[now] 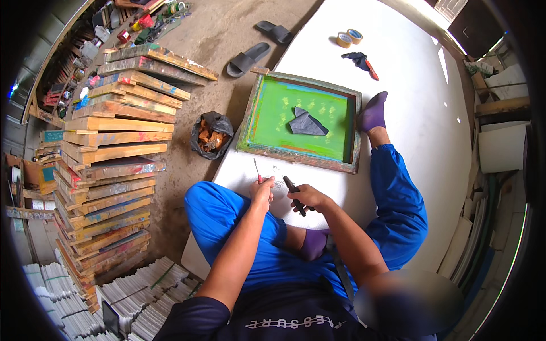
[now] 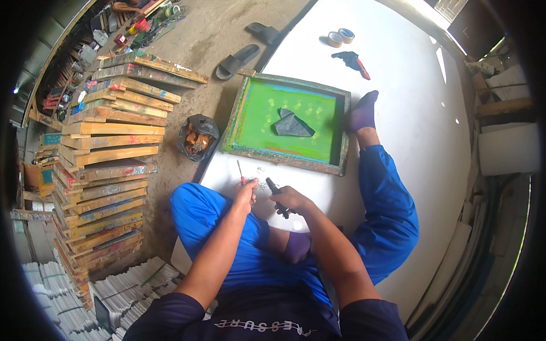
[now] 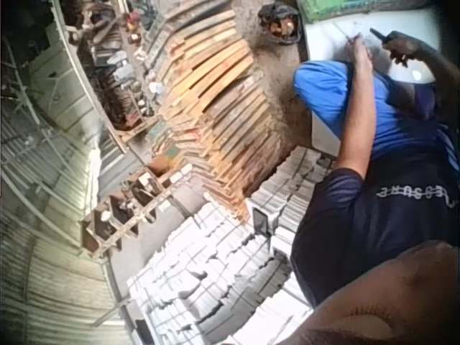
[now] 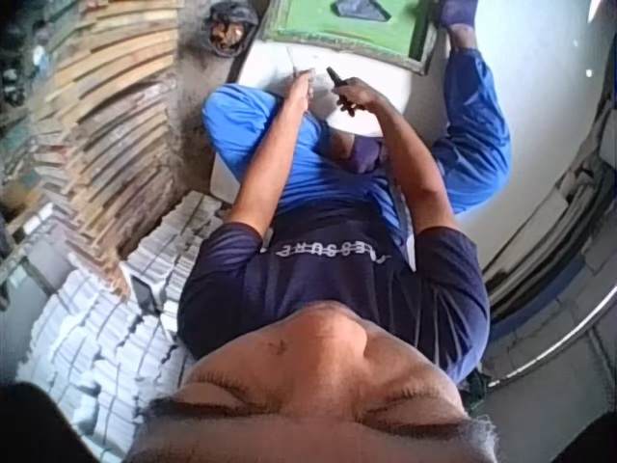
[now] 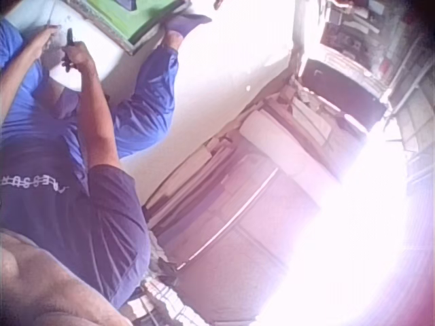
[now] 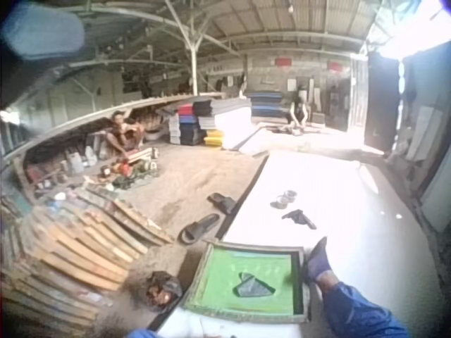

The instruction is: The person sits on the floor and uses a small metal scraper to remove dried green ink from the mesh of a screen printing frame. They repeatedly scrape along the edges and across the surface of the frame, working to clear the ink residue.

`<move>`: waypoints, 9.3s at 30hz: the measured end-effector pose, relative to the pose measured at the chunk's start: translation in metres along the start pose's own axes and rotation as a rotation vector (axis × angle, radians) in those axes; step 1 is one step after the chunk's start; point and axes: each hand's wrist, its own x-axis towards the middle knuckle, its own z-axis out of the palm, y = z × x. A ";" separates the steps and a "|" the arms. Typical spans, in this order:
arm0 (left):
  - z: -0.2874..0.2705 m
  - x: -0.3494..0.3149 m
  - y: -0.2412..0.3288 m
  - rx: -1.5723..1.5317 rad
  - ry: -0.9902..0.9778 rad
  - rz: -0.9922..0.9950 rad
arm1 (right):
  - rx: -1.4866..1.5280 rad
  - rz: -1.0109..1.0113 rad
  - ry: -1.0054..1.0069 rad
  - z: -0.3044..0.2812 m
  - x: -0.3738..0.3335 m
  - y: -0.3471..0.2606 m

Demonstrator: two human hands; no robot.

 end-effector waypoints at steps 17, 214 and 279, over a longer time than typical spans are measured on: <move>0.014 -0.016 0.011 0.062 0.045 0.160 | -0.087 0.049 0.340 -0.075 -0.004 -0.022; -0.021 -0.011 0.005 0.052 -0.329 0.115 | -0.068 -0.092 0.118 0.031 -0.014 -0.007; -0.007 -0.001 0.009 0.205 -0.150 0.154 | -0.106 0.141 0.380 -0.040 0.005 -0.048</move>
